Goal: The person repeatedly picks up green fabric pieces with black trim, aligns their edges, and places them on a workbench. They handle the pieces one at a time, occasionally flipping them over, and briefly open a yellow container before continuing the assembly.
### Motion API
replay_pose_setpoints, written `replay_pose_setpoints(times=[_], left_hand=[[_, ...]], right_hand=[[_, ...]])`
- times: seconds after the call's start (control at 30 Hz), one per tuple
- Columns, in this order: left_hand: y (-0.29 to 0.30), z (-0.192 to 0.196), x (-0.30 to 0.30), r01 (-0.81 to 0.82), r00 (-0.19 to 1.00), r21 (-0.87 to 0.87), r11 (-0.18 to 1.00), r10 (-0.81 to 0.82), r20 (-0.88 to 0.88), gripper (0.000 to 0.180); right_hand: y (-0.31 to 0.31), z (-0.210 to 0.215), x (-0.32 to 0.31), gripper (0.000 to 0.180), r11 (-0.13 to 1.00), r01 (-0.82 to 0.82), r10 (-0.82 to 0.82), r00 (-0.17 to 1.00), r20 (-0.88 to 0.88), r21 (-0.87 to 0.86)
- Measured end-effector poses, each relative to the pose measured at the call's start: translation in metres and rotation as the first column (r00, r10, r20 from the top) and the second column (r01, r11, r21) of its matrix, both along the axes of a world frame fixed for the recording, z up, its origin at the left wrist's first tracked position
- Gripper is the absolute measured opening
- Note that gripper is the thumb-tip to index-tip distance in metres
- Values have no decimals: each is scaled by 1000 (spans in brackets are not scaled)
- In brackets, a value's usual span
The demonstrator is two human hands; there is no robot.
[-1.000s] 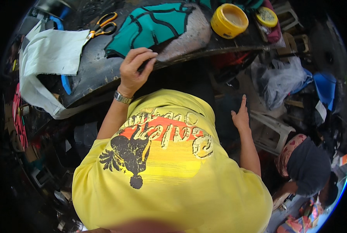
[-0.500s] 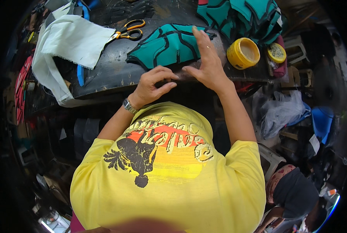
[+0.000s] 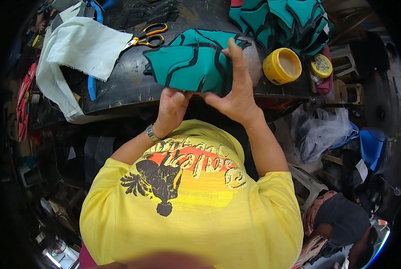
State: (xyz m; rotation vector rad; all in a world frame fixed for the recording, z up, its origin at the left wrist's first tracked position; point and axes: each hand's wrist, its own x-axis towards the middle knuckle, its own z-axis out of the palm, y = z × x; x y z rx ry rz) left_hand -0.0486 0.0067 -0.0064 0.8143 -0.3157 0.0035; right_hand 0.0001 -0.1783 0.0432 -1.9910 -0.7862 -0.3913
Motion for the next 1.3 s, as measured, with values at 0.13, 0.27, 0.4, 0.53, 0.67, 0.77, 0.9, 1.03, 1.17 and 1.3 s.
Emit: replay_pose_setpoints(times=[0.13,0.27,0.4,0.53,0.67,0.77,0.9,1.03,1.17,1.3], left_hand=[[-4,14,12,10,957,-222,975,-74,-282,48],[-7,24,12,100,927,-275,956,-190,-323,55],[-5,28,10,104,923,-327,939,-214,-319,38],[0,24,10,53,968,-2,999,-52,-247,41],[-1,18,7,76,979,73,994,-61,-193,43],[-1,15,6,179,959,-141,974,-204,-197,46],[-4,17,11,185,943,-54,981,-192,-270,53],[-7,24,15,184,943,-46,982,-190,-273,59],[-10,31,14,172,953,-54,984,-180,-243,67],[-11,34,14,164,954,-78,983,-178,-239,71]], right_hand=[[5,-4,-21,125,996,48,-45,998,47,-76],[9,-1,-28,125,998,52,-52,999,14,-18],[6,11,-28,121,958,-110,181,948,-262,263],[8,16,-21,103,789,70,288,835,-468,610],[10,14,-16,81,722,114,338,803,-491,683],[10,11,-16,77,659,108,406,782,-473,744],[7,10,-13,76,682,140,340,808,-481,718],[5,9,-12,71,749,152,222,860,-460,645],[4,7,-12,65,856,145,39,940,-340,497],[1,6,-11,63,889,125,3,961,-277,441]])
